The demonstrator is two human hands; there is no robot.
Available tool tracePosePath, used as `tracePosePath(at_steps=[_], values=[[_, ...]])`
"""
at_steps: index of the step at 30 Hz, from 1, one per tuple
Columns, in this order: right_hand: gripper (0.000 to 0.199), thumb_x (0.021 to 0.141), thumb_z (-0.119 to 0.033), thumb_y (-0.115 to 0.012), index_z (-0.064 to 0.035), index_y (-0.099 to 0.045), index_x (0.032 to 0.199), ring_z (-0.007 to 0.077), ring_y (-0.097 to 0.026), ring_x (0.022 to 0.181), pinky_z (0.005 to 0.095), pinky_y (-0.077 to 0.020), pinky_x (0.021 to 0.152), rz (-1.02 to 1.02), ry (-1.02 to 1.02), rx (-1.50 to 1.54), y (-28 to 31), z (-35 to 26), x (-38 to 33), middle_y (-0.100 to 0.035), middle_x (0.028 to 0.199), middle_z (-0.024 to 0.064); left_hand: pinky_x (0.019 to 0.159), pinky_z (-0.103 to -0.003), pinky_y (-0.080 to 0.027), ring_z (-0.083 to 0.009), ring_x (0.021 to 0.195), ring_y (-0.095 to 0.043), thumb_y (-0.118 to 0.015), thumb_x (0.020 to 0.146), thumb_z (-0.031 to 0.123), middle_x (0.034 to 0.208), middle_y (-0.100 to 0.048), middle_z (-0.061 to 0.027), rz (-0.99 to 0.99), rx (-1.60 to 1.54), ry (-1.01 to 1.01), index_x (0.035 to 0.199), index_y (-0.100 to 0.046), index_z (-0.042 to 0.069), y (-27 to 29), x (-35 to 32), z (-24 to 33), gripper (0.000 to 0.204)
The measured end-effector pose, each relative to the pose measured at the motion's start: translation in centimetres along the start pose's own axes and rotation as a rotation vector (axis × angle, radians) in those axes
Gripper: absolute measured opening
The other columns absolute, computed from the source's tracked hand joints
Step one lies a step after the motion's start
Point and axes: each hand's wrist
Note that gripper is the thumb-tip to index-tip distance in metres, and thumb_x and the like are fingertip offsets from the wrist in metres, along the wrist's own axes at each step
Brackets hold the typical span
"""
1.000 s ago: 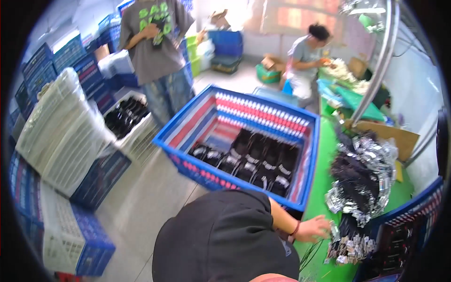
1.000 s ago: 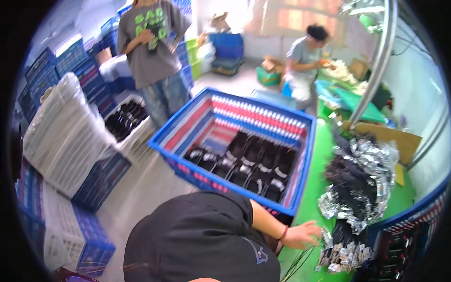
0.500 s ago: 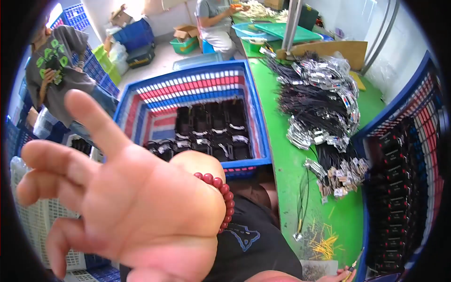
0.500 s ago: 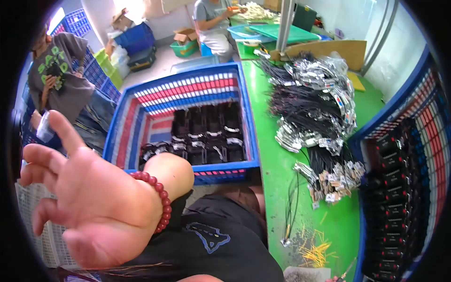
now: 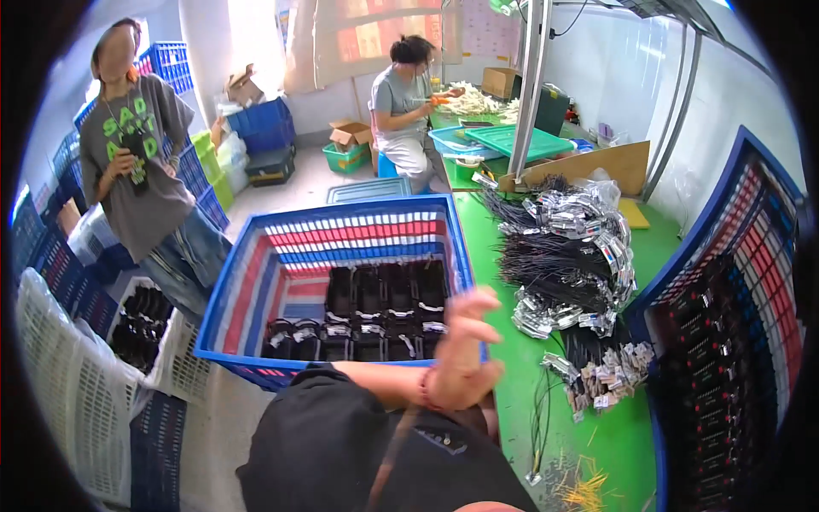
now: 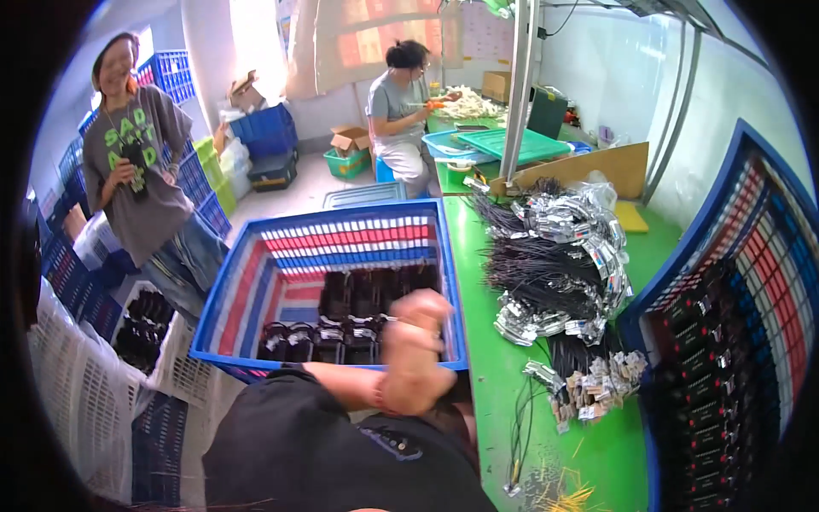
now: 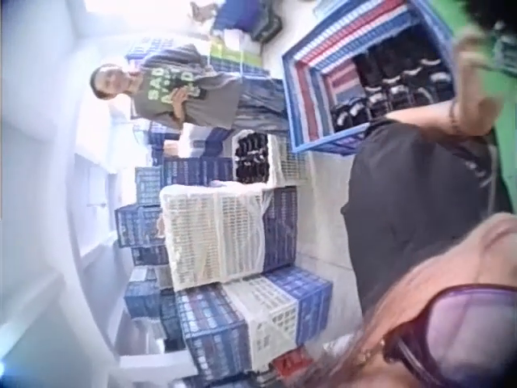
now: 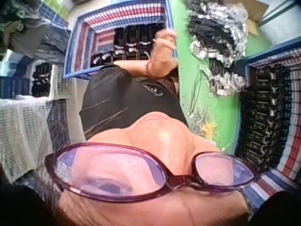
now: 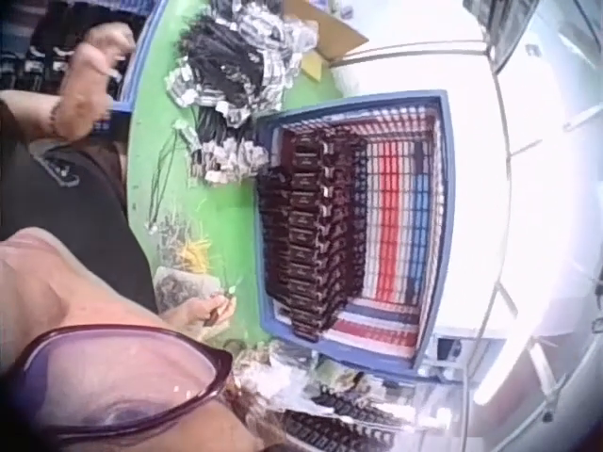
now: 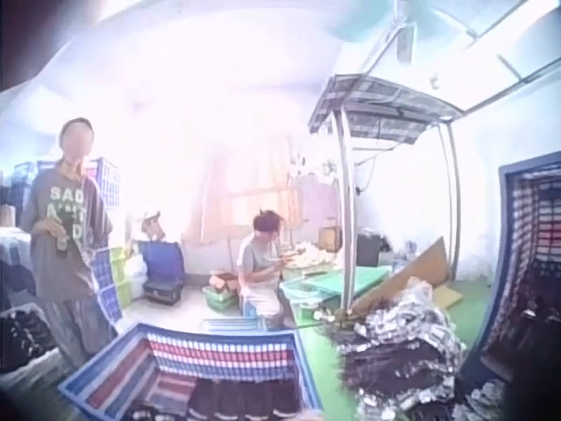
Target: The person solders wires to circuit boards using a soldering iron, stacks toy car shells onto an overhead shelf, and solders components into a toy car shell.
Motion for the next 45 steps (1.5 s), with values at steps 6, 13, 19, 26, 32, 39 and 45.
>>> tracePosePath(at_steps=[6, 13, 19, 26, 32, 39, 45], values=[[0.035, 0.089, -0.013, -0.055, 0.0, -0.055, 0.122, 0.0151, -0.056, 0.091, 0.0273, -0.0455, 0.08, -0.049, -0.328, -0.049, -0.1, -1.0, 0.3, -0.06, 0.1, 0.0072, 0.083, -0.036, -0.047, -0.0283, 0.098, -0.054, -0.067, 0.067, -0.004, 0.112, -0.053, -0.014, -0.683, -0.006, 0.352, 0.105, -0.058, 0.004, -5.2, -8.1, -1.9, 0.04], [0.05, 0.091, -0.024, -0.058, 0.0062, -0.047, 0.129, 0.0137, -0.058, 0.076, 0.0258, -0.0493, 0.07, -0.123, -0.219, 0.09, 3.5, -1.0, -1.4, -0.065, 0.103, 0.0185, 0.083, -0.037, -0.05, -0.031, 0.099, -0.059, -0.07, 0.071, -0.002, 0.108, -0.06, -0.0142, -1.03, -0.206, 0.16, 0.098, -0.064, 0.003, -14.3, -4.2, -3.6, 0.029], [0.056, 0.093, -0.03, -0.057, 0.0019, -0.042, 0.137, 0.0115, -0.059, 0.074, 0.024, -0.0469, 0.066, -0.151, -0.3, 0.046, 4.3, -0.3, -2.1, -0.067, 0.103, 0.014, 0.073, -0.027, -0.051, -0.0138, 0.081, -0.063, -0.065, 0.08, -0.002, 0.085, -0.067, -0.0079, -0.858, -0.212, 0.44, 0.091, -0.067, -0.001, -25.3, 1.0, -12.8, 0.011], [0.054, 0.098, -0.032, -0.05, 0.0018, -0.034, 0.137, 0.0167, -0.059, 0.068, 0.0292, -0.0488, 0.067, -0.203, -0.335, -0.006, 3.7, -2.3, 0.4, -0.066, 0.095, 0.0181, 0.082, -0.039, -0.05, -0.0326, 0.092, -0.065, -0.071, 0.072, 0.049, 0.091, -0.068, -0.0242, -0.654, 0.164, 0.544, 0.099, -0.065, -0.007, -41.7, 10.7, -23.6, 0.063], [0.048, 0.097, -0.034, -0.05, 0.0004, -0.042, 0.131, 0.0169, -0.057, 0.062, 0.0292, -0.0472, 0.06, -0.196, -0.342, -0.059, 1.5, 0.4, 1.2, -0.063, 0.086, 0.0176, 0.06, -0.033, -0.048, -0.0136, 0.061, -0.06, -0.069, 0.08, 0.031, 0.065, -0.066, -0.0113, -0.587, 0.018, 0.456, 0.078, -0.071, -0.003, -44.2, 13.2, -26.7, 0.034], [0.054, 0.098, -0.035, -0.047, -0.0035, -0.032, 0.14, 0.0238, -0.062, 0.078, 0.037, -0.0501, 0.074, -0.436, -0.423, -0.042, 5.4, 3.5, 2.0, -0.064, 0.104, 0.0208, 0.072, -0.036, -0.054, -0.029, 0.074, -0.068, -0.068, 0.074, 0.029, 0.078, -0.068, -0.0148, -0.681, 0.067, 0.106, 0.084, -0.074, 0.009, -41.1, 17.6, -20.8, 0.023], [0.062, 0.095, -0.039, -0.053, -0.0023, -0.03, 0.139, 0.0267, -0.062, 0.077, 0.0376, -0.0517, 0.066, -0.617, -0.229, 0.129, -2.9, 7.0, 4.6, -0.062, 0.102, 0.0249, 0.051, -0.04, -0.048, -0.0236, 0.063, -0.065, -0.061, 0.07, 0.028, 0.066, -0.065, -0.0013, -0.736, 0.254, -0.777, 0.065, -0.068, 0.019, -35.8, 15.5, -13.4, 0.012]])
Point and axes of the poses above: each hand's wrist, its own x-axis towards the middle knuckle, its own y-axis out of the back of the hand, z = x × y
